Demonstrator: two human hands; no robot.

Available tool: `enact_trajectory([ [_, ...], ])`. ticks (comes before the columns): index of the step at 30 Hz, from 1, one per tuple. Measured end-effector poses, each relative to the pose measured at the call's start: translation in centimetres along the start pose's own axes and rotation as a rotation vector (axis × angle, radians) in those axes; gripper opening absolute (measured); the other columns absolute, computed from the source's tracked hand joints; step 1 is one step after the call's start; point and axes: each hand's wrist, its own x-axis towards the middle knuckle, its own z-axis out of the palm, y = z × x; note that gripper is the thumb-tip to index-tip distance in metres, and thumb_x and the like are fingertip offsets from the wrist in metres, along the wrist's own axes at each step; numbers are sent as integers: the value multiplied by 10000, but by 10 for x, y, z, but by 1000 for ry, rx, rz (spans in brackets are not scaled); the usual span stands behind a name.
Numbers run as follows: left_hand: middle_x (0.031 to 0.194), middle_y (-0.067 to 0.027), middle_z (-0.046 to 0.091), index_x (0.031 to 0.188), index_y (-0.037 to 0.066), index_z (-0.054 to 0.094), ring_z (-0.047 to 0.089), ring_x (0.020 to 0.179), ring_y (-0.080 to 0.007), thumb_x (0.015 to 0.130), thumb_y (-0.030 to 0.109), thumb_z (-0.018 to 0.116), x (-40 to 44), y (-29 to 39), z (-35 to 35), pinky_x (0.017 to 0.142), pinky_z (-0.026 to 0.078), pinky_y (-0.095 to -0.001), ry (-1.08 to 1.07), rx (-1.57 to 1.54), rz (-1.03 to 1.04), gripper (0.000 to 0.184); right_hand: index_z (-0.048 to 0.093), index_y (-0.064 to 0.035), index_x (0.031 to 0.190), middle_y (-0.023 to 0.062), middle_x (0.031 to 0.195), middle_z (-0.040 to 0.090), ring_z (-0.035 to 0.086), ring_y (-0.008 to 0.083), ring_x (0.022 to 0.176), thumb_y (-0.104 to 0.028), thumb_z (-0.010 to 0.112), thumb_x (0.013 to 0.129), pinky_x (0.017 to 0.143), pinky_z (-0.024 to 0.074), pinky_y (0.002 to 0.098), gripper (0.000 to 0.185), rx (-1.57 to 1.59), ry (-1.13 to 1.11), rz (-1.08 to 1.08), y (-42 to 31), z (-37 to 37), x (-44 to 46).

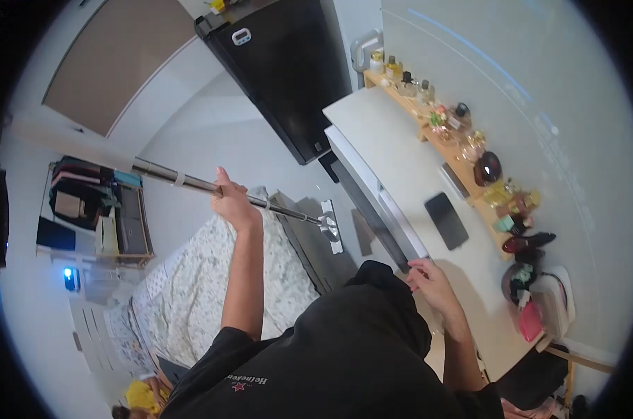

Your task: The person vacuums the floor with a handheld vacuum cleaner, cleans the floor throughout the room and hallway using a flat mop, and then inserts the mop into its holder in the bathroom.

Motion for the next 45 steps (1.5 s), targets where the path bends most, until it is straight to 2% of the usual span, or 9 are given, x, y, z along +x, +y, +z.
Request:
enact_trajectory([
  [11,528,58,252,584,149,288,232,476,-66,967,302,541,230,-88,39,442,197,-254,-36,62,93,484,551,-12,1168,44,845,606,565,108,705,-140,538,924,649,467,239,276,-14,-77,-82,-143,92,229],
  [17,522,64,258,611,145,286,216,477,-45,975,273,525,346,-108,45,435,167,-242,54,34,143,454,561,-34,1160,66,927,618,590,109,750,-139,546,921,685,479,256,261,-108,-493,-447,-287,211,346],
  [23,520,59,281,584,118,327,234,471,-49,979,249,509,449,-164,33,426,184,-254,111,188,125,454,571,-19,1126,93,993,603,618,191,850,-137,597,880,767,490,309,274,-235,-589,-831,-418,341,417],
  [31,495,43,339,564,95,375,282,461,-52,977,242,508,578,-183,40,424,209,-255,129,257,107,459,476,-18,1232,123,1159,497,541,255,1039,-91,608,858,898,443,346,403,-283,-626,-959,-497,456,505],
  [35,508,22,390,566,58,401,336,468,-76,966,227,524,609,-191,40,428,259,-289,141,217,52,452,365,-4,1314,185,1268,438,480,324,1179,-115,635,834,949,436,369,561,-93,-632,-1093,-531,531,543],
  [39,504,14,405,554,49,405,355,468,-87,964,230,528,651,-214,37,429,276,-307,10,388,301,464,210,90,1378,286,1397,320,346,362,1324,-205,705,777,1066,337,386,832,125,-598,-1293,-601,614,557],
  [41,503,9,412,549,44,408,364,467,-92,963,231,530,663,-216,20,430,285,-315,-32,499,413,470,157,121,1386,311,1426,281,315,343,1353,-241,722,769,1094,293,397,912,343,-810,-1187,-648,636,550],
  [43,501,5,419,543,40,410,373,467,-97,961,232,532,681,-207,3,430,294,-324,-40,608,538,476,211,139,1366,339,1361,353,378,405,1294,-310,739,719,1070,330,398,948,540,-1031,-1016,-691,646,539],
  [45,428,-31,370,509,22,415,357,402,-134,929,209,582,700,-213,0,416,308,-342,39,730,653,489,425,82,1268,238,1135,568,586,276,1043,-275,723,762,869,483,326,687,625,-1020,-1294,-728,668,544],
])
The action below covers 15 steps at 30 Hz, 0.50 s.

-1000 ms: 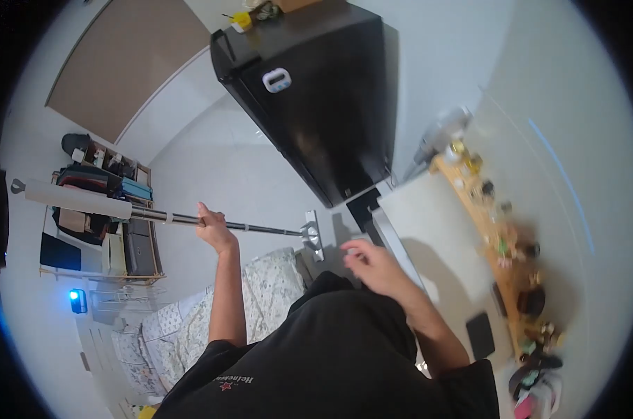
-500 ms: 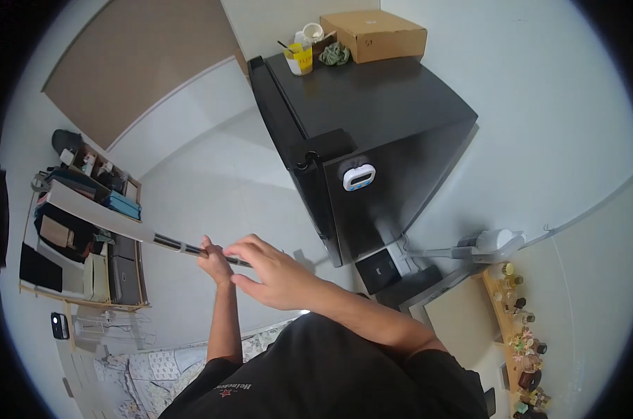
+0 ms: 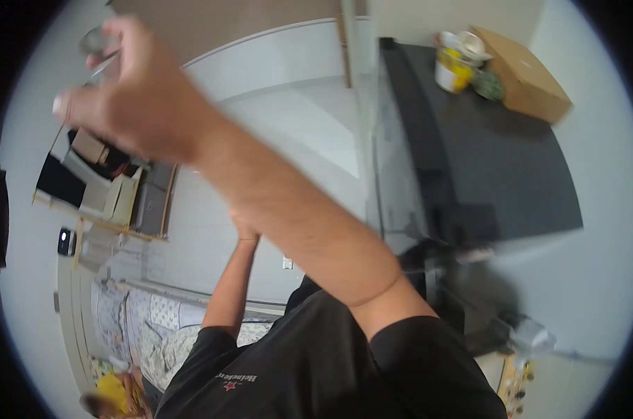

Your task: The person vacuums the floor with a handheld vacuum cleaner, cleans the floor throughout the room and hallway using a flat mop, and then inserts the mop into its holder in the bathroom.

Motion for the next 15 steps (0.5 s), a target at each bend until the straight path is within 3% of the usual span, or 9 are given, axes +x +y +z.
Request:
enact_trajectory([
  [1,419,-62,367,515,13,416,356,376,-168,912,182,602,0,-21,2,412,317,-355,-38,-76,-130,470,425,82,1268,238,1135,568,586,276,1043,-275,723,762,869,483,326,687,32,-16,5,4,-3,11],
  [4,436,-136,400,535,-10,406,382,358,-222,901,166,604,19,-27,-10,411,334,-385,-97,-14,-101,453,396,37,1311,158,965,587,560,170,775,-226,691,828,708,483,250,624,411,-336,199,18,-36,27],
  [5,484,-87,375,585,-7,440,356,454,-155,932,160,547,19,-39,-18,454,332,-350,-223,27,-154,399,386,22,1325,131,908,594,551,134,685,-209,681,850,655,483,224,605,516,-425,270,32,-41,29],
  [6,491,-115,429,598,-17,482,416,453,-159,869,121,577,18,-56,-22,466,363,-355,-248,27,-256,319,386,22,1325,131,908,594,551,134,685,-209,681,850,655,483,224,605,489,-400,286,50,-38,20],
  [8,515,-121,512,629,-31,550,490,491,-144,780,62,600,18,-79,-28,498,407,-350,-292,-17,-403,184,602,-24,1008,16,655,580,553,103,573,-98,641,842,538,449,213,186,80,74,432,73,-32,-17],
  [10,561,-75,563,660,-55,598,518,574,-116,775,61,591,23,-100,-33,537,431,-329,-329,-108,-409,164,599,-26,1033,66,759,608,583,174,643,-76,664,800,596,474,258,247,-23,254,404,89,-30,-47],
  [12,596,-50,585,708,-87,637,536,617,-114,821,87,585,28,-122,-44,563,447,-321,-333,-119,-372,214,573,6,1017,111,969,590,595,238,881,-104,687,753,768,480,315,308,-814,418,-45,81,-19,-71],
  [13,601,-51,584,743,-97,654,539,615,-119,846,93,580,34,-135,-45,569,452,-325,-308,-109,-355,229,578,-12,1066,123,983,586,587,246,878,-64,676,742,755,483,329,342,-1002,375,-54,68,-18,-96],
  [15,559,-19,516,845,-97,679,481,522,-109,895,127,554,51,-226,-37,474,394,-314,-333,-81,-379,261,571,-22,1116,136,1004,578,574,254,897,-22,665,732,740,487,345,395,-1291,331,-71,39,-20,-160],
])
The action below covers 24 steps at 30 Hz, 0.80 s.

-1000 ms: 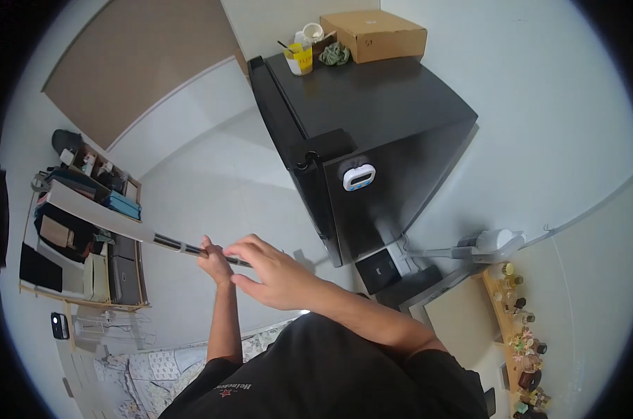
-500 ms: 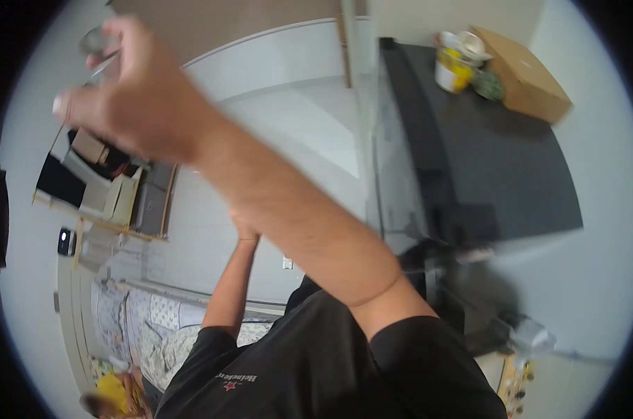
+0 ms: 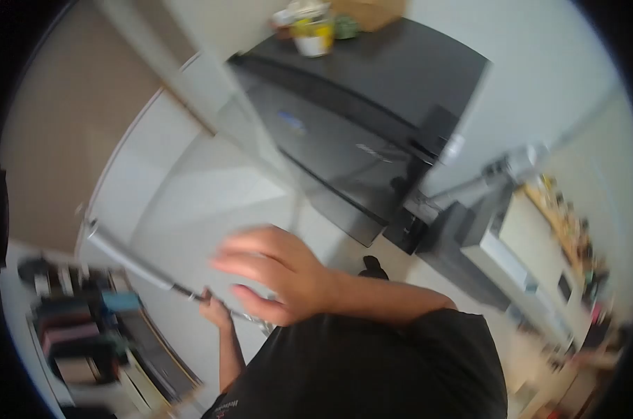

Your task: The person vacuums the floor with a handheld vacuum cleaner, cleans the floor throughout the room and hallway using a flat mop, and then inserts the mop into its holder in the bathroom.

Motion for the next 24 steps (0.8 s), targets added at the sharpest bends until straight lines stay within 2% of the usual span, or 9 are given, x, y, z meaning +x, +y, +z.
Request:
enact_trajectory([
  [2,499,16,403,771,-93,634,370,433,-97,924,177,532,29,49,-14,390,287,-298,-77,-11,-190,327,543,-10,1121,142,1014,573,563,256,920,-17,664,732,725,487,348,408,-257,86,42,5,-38,-55],
  [4,501,46,295,635,32,500,299,411,-72,961,242,483,51,71,-15,365,235,-282,-57,-16,-80,388,516,-7,1128,150,1032,566,553,252,926,-8,665,733,714,483,340,422,-496,260,206,16,-69,-99],
  [6,458,35,290,529,14,388,281,401,-96,961,314,514,40,59,-29,364,225,-297,-5,-34,-64,540,489,-7,1151,162,1090,544,539,238,942,1,662,742,730,471,325,443,-606,482,327,17,-123,-160],
  [8,432,-5,320,487,22,382,309,390,-130,964,364,508,30,103,-27,371,284,-314,51,34,14,600,473,-6,1170,170,1133,528,531,231,955,7,658,749,744,464,319,460,-634,631,384,36,-152,-180],
  [11,412,-47,349,471,8,383,363,394,-180,962,390,498,3,140,-8,404,350,-345,150,104,117,632,445,-5,1240,180,1285,465,520,263,1069,-17,683,778,826,457,329,520,-550,931,268,81,-213,-187],
  [14,440,-120,436,509,-47,408,428,409,-244,928,411,500,2,163,-4,454,396,-392,245,127,180,627,445,-5,1271,182,1339,457,498,305,1181,-81,752,752,927,445,363,608,-436,857,254,112,-254,-184],
  [16,441,-128,444,516,-61,426,433,408,-247,929,406,498,8,176,-1,458,401,-393,280,136,237,628,472,-11,1262,174,1332,485,504,331,1193,-127,799,714,985,427,376,649,-370,797,215,125,-267,-178],
  [20,442,-146,463,514,-79,450,443,407,-250,943,390,475,-16,228,6,470,421,-391,362,160,310,637,463,-30,1281,169,1311,497,506,328,1193,-200,813,702,968,454,380,698,-232,722,108,130,-268,-167],
  [24,437,-122,447,503,-59,437,439,405,-235,954,383,469,-36,268,10,454,412,-377,424,81,362,632,453,-20,1293,173,1286,507,524,313,1164,-176,795,722,926,484,371,684,-248,742,128,137,-266,-161],
])
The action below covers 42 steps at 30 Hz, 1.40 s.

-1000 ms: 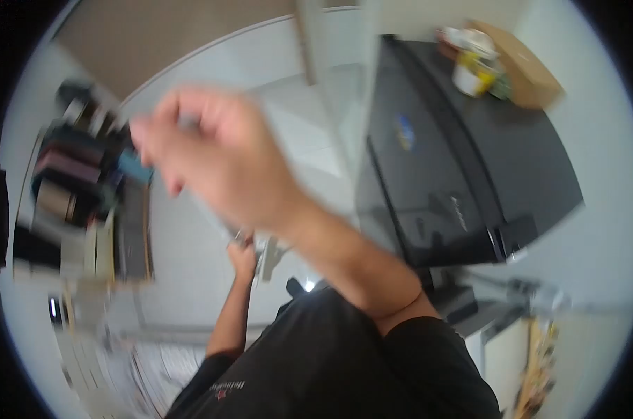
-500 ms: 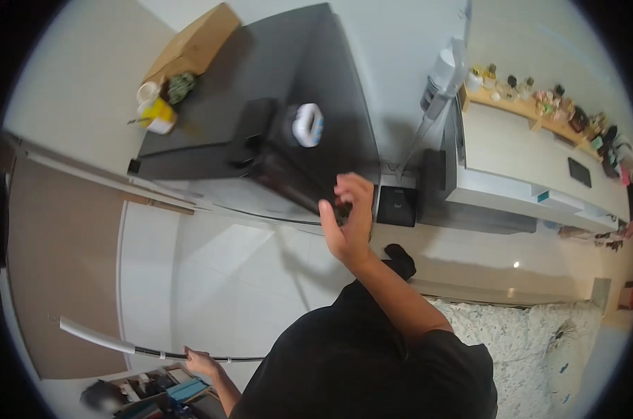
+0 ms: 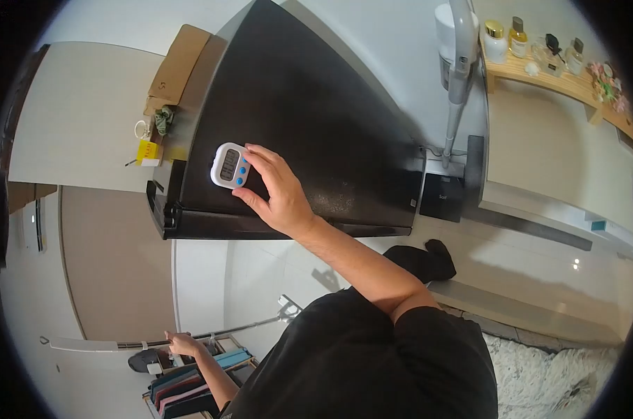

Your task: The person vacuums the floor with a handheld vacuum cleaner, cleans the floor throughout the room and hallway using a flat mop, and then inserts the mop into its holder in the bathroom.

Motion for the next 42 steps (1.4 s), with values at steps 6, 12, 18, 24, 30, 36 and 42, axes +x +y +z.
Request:
enact_trajectory([
  [6,446,-127,487,596,-73,552,489,476,-239,961,401,462,8,8,-13,540,429,-377,0,6,-36,606,447,2,1289,187,1315,482,510,333,1173,-141,773,747,956,455,389,648,-16,-10,-38,3,4,-1],
  [12,557,41,426,947,-18,674,371,457,-88,925,127,497,40,-114,-11,429,339,-251,-51,-439,-226,230,480,14,1149,229,1215,480,487,333,1114,-98,693,759,911,435,371,458,-24,60,-190,-65,25,-18],
  [18,506,6,407,608,56,499,353,449,-96,950,264,541,-38,-75,30,411,290,-306,-246,-222,-352,402,460,4,1252,194,1349,431,418,343,1252,-71,705,721,1013,356,439,590,314,-844,58,-152,190,-32],
  [24,642,-98,611,760,81,629,613,571,-287,632,5,617,-113,-161,5,539,510,-369,-592,-256,55,149,497,4,1288,229,1311,492,477,342,1237,-283,721,745,1032,340,467,654,830,-1189,860,-198,315,-120],
  [30,547,-98,527,595,75,454,555,500,-287,808,85,638,-129,-263,-53,469,447,-397,-734,-79,22,282,616,-52,746,135,821,624,598,288,914,-595,712,707,958,393,526,553,688,-1702,1119,-193,306,-182],
  [36,600,-103,554,667,72,517,586,576,-294,856,158,620,-174,-318,-53,572,488,-396,-787,30,-28,232,582,120,1147,331,1405,309,210,433,1373,-694,752,567,945,460,547,1013,449,-1879,1876,-170,307,-137],
  [42,826,-89,582,800,90,580,589,874,-262,881,212,561,-205,-331,-19,800,466,-384,-1131,202,-142,148,641,-93,935,191,1160,551,603,391,938,-16,618,785,782,501,429,169,-610,-2586,664,-172,326,-170],
])
